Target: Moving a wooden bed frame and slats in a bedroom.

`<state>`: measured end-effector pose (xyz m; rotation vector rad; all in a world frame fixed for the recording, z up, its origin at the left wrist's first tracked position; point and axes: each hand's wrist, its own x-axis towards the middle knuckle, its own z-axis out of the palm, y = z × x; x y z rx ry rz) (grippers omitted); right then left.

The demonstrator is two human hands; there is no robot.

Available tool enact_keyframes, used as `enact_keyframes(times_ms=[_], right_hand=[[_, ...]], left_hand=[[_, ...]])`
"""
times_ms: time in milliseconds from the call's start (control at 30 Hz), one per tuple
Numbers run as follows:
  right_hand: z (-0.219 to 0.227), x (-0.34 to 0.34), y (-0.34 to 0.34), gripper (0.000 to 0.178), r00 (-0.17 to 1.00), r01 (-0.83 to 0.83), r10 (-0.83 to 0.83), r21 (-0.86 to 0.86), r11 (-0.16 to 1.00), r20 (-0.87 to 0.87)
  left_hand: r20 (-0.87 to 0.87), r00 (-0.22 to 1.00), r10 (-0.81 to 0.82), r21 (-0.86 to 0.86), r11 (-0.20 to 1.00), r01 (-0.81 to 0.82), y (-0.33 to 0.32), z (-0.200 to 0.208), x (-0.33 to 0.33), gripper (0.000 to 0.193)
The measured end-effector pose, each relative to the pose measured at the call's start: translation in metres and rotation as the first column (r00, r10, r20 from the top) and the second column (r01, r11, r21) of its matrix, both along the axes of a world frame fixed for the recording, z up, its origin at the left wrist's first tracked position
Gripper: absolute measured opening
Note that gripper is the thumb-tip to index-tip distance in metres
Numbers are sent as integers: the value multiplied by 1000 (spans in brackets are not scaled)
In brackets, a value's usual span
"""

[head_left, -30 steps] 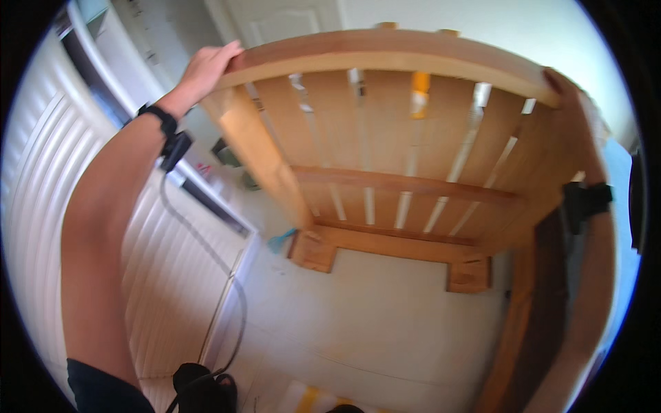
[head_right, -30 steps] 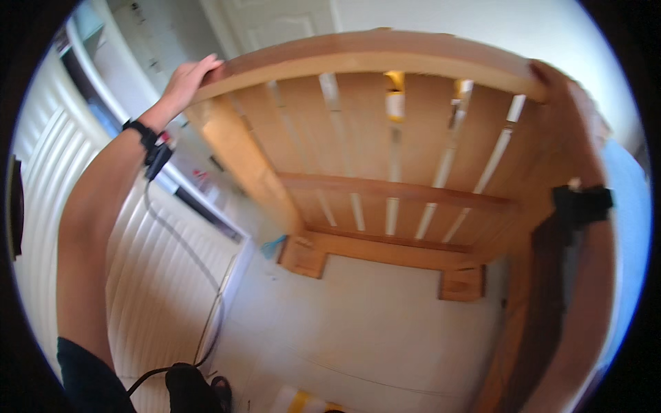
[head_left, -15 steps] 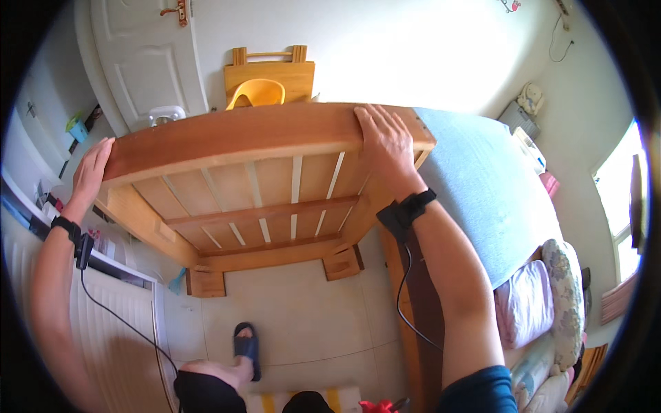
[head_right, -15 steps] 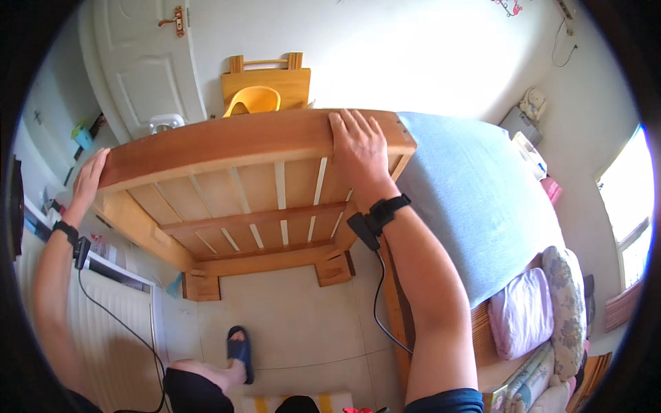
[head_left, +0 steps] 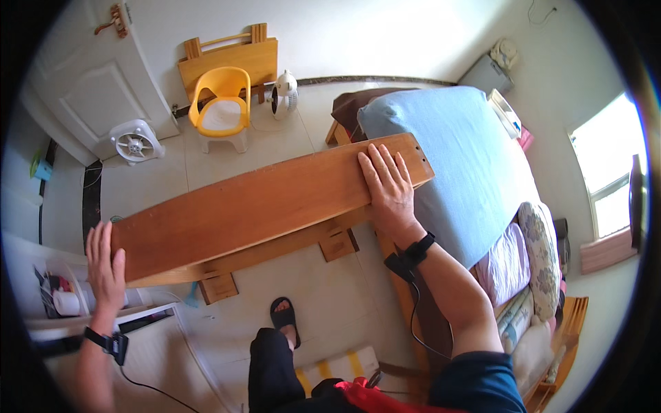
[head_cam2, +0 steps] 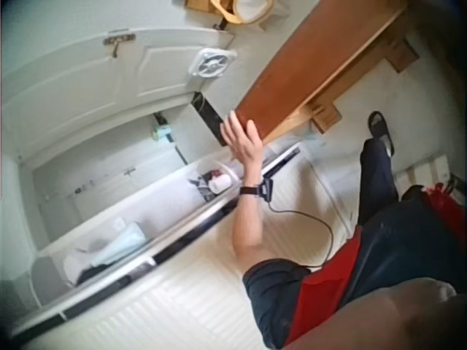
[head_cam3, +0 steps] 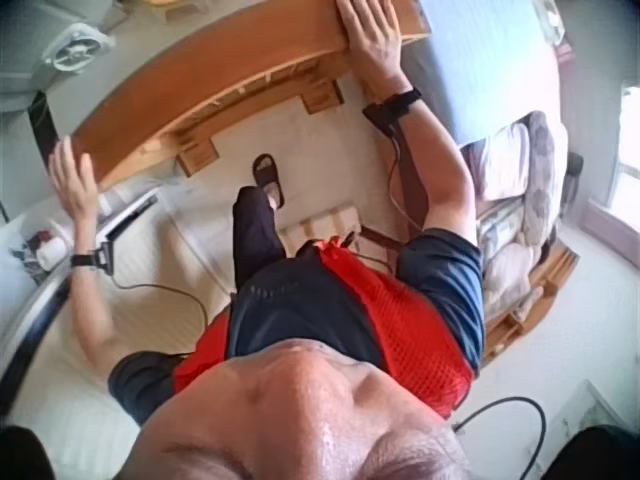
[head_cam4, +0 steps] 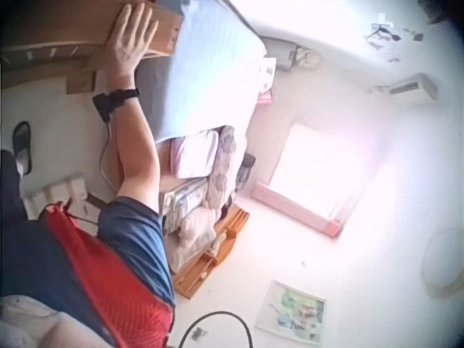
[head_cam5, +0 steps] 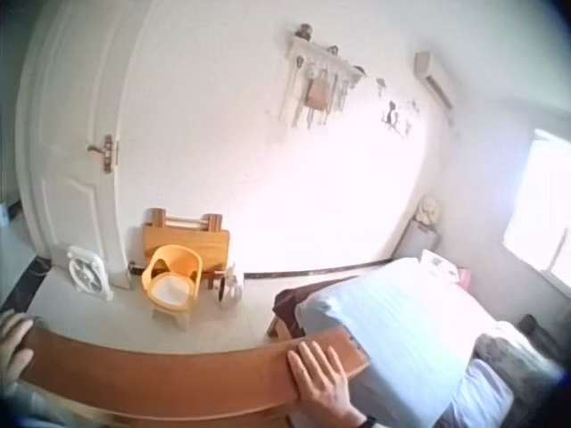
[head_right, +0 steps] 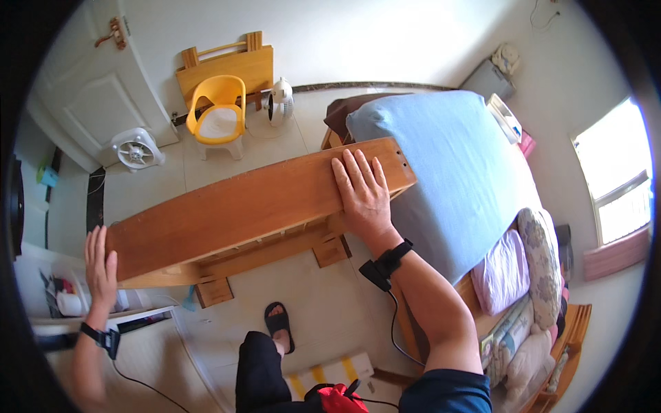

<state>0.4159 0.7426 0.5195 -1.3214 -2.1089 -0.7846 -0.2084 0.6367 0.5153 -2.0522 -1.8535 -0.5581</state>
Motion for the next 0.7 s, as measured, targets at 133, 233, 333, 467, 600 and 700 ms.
enact_keyframes(times_ms=[133, 233, 333, 467, 600, 700], right_hand=[[15, -8, -1, 67, 999, 50, -50, -123, 991, 7], [39, -19, -11, 73, 994, 101, -107, -323, 941, -1], [53, -16, -16, 78, 991, 133, -126, -429, 893, 45], [73, -15, -23, 84, 985, 173, -146, -539, 825, 94], [78, -12, -25, 83, 986, 163, -149, -576, 801, 72], [83, -8, -24, 84, 985, 174, -151, -573, 801, 89]], left_hand=[[-15, 1000, 6, -28, 1000, -7, -6, 21, 1, 63], [-20, 999, 33, -60, 998, -34, -10, 29, 4, 66], [-35, 998, 55, -103, 993, -59, -11, 32, 6, 68], [-35, 998, 52, -136, 989, -56, -12, 43, 6, 68], [-41, 996, 78, -194, 977, -85, -13, 48, 13, 69], [-97, 991, 95, -220, 969, -114, -11, 52, 15, 70]])
